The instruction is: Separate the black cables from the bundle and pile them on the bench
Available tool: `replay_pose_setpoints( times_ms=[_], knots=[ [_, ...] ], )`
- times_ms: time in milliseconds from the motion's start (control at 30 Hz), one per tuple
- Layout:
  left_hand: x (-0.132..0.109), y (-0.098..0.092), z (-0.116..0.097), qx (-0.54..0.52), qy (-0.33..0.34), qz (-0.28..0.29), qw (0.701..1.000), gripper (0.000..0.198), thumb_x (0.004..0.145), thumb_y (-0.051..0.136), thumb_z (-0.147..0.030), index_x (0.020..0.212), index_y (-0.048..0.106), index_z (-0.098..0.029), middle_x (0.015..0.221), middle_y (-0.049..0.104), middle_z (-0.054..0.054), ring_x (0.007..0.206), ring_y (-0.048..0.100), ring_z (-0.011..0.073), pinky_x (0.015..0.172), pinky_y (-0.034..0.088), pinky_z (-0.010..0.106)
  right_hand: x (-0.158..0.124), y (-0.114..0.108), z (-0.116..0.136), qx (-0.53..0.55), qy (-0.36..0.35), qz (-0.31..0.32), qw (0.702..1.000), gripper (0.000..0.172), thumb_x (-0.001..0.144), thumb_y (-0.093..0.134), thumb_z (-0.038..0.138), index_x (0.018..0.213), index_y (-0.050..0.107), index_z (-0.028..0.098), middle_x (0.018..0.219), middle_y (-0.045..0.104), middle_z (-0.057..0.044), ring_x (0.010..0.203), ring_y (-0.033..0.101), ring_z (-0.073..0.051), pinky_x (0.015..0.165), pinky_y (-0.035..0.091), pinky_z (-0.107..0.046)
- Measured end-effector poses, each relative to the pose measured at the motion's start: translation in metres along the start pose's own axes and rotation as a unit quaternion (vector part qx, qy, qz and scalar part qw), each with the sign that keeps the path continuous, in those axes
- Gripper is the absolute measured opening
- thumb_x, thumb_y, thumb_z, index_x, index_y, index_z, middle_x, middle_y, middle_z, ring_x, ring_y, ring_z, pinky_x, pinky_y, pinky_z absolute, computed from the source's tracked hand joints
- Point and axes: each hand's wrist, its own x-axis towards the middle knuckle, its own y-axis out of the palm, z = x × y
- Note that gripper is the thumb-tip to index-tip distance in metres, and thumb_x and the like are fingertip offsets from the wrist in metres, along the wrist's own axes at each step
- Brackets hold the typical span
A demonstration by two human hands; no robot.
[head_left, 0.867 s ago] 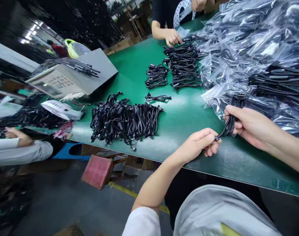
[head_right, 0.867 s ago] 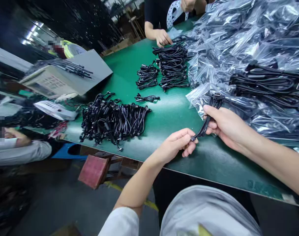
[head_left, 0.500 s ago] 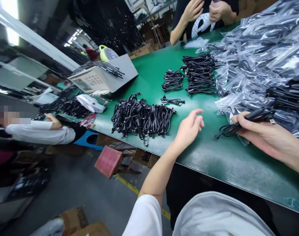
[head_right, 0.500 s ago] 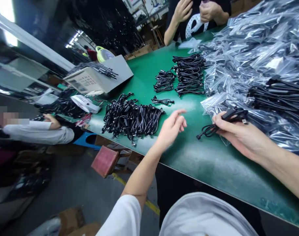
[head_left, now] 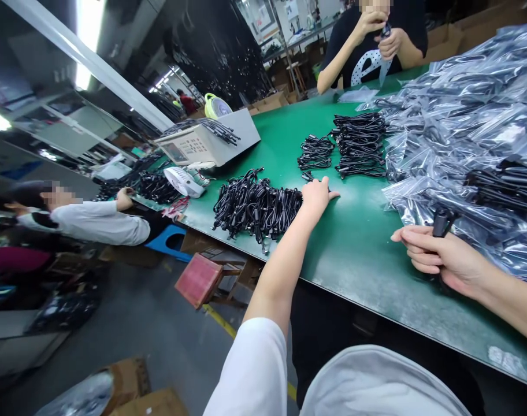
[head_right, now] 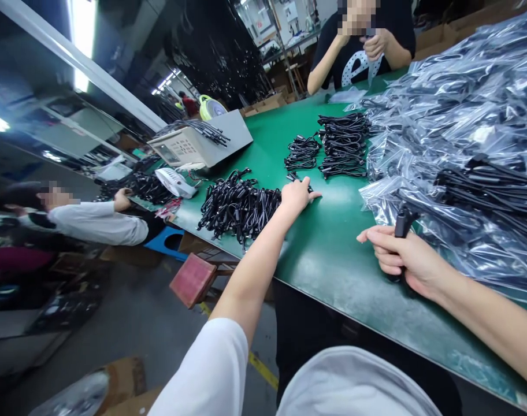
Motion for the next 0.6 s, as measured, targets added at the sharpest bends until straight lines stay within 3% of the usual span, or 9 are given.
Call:
replay_pose_setpoints(
  times_ms=[133, 200, 267, 333, 400, 433, 500, 567, 600],
  knots=[
    [-0.020, -0.009, 0.002, -0.053, -0.007, -0.062, 0.997, 0.032, 0.105, 0.051, -0.040, 0.124, 0.060, -0.016, 0.126, 0.068, 0.018, 0.113, 0.070, 0.0276, 0.092, 0.050, 0.033, -0.001, 0.001, 0.001, 0.002, -0.012, 0.012, 1.000, 0.034, 0.092, 0.074, 0.049, 0.099, 0.081, 0.017, 0.062, 0.033, 0.008, 0.047, 0.028, -0.005, 0.042, 0.031, -0.022],
    [-0.034, -0.019, 0.005, -0.089, -0.012, -0.096, 0.991, 0.033, 0.110, 0.036, -0.039, 0.119, 0.058, -0.017, 0.118, 0.069, 0.014, 0.109, 0.069, 0.0237, 0.089, 0.049, 0.031, 0.001, -0.001, 0.005, -0.002, -0.033, 0.008, 0.999, 0.034, 0.090, 0.075, 0.050, 0.105, 0.080, 0.020, 0.070, 0.047, 0.004, 0.054, 0.041, -0.008, 0.048, 0.041, -0.024],
    [-0.050, -0.032, 0.007, -0.153, -0.008, -0.116, 0.981, 0.040, 0.112, 0.021, -0.036, 0.110, 0.058, -0.019, 0.105, 0.070, 0.009, 0.097, 0.069, 0.0185, 0.084, 0.049, 0.028, 0.002, -0.005, 0.012, -0.050, -0.090, -0.028, 0.994, 0.034, 0.087, 0.078, 0.051, 0.109, 0.080, 0.026, 0.089, 0.064, -0.002, 0.073, 0.059, -0.015, 0.066, 0.054, -0.030],
    [-0.066, -0.045, 0.004, -0.318, 0.024, -0.079, 0.945, 0.042, 0.111, 0.020, -0.036, 0.098, 0.057, -0.020, 0.092, 0.067, 0.004, 0.079, 0.064, 0.0136, 0.071, 0.047, 0.024, 0.001, -0.006, 0.020, -0.134, -0.178, -0.085, 0.971, 0.037, 0.087, 0.078, 0.054, 0.116, 0.079, 0.032, 0.117, 0.071, -0.005, 0.107, 0.064, -0.024, 0.098, 0.053, -0.040],
    [-0.081, -0.054, -0.007, -0.490, 0.084, 0.028, 0.867, 0.039, 0.108, 0.028, -0.041, 0.091, 0.056, -0.020, 0.082, 0.063, 0.001, 0.066, 0.057, 0.0110, 0.060, 0.043, 0.022, -0.003, -0.003, 0.024, -0.216, -0.240, -0.103, 0.941, 0.045, 0.089, 0.075, 0.059, 0.128, 0.075, 0.037, 0.137, 0.068, -0.003, 0.129, 0.058, -0.029, 0.117, 0.040, -0.045],
    [-0.087, -0.057, -0.014, -0.538, 0.119, 0.082, 0.830, 0.038, 0.107, 0.031, -0.043, 0.089, 0.055, -0.020, 0.078, 0.061, 0.000, 0.063, 0.054, 0.0105, 0.057, 0.042, 0.021, -0.006, -0.001, 0.024, -0.235, -0.231, -0.072, 0.941, 0.049, 0.090, 0.073, 0.061, 0.132, 0.073, 0.037, 0.138, 0.068, -0.004, 0.129, 0.059, -0.030, 0.118, 0.039, -0.047],
    [-0.095, -0.061, -0.031, -0.559, 0.189, 0.162, 0.791, 0.040, 0.106, 0.034, -0.048, 0.087, 0.056, -0.019, 0.074, 0.059, -0.001, 0.061, 0.052, 0.0098, 0.058, 0.043, 0.022, -0.013, 0.007, 0.021, -0.236, -0.145, 0.043, 0.960, 0.054, 0.092, 0.067, 0.067, 0.133, 0.072, 0.031, 0.124, 0.075, -0.008, 0.113, 0.069, -0.031, 0.106, 0.049, -0.049],
    [-0.100, -0.065, -0.043, -0.550, 0.229, 0.189, 0.780, 0.042, 0.106, 0.035, -0.050, 0.091, 0.058, -0.019, 0.075, 0.059, 0.000, 0.062, 0.052, 0.0100, 0.062, 0.047, 0.023, -0.018, 0.014, 0.015, -0.184, -0.037, 0.142, 0.972, 0.055, 0.093, 0.063, 0.069, 0.122, 0.075, 0.024, 0.099, 0.078, -0.009, 0.091, 0.073, -0.027, 0.086, 0.056, -0.043],
    [-0.103, -0.069, -0.046, -0.546, 0.233, 0.175, 0.785, 0.040, 0.106, 0.037, -0.051, 0.098, 0.060, -0.018, 0.078, 0.061, 0.001, 0.065, 0.054, 0.0107, 0.065, 0.049, 0.024, -0.019, 0.016, 0.012, -0.160, -0.008, 0.162, 0.974, 0.054, 0.093, 0.063, 0.068, 0.115, 0.077, 0.021, 0.088, 0.076, -0.008, 0.082, 0.071, -0.024, 0.078, 0.056, -0.039]
  ],
)
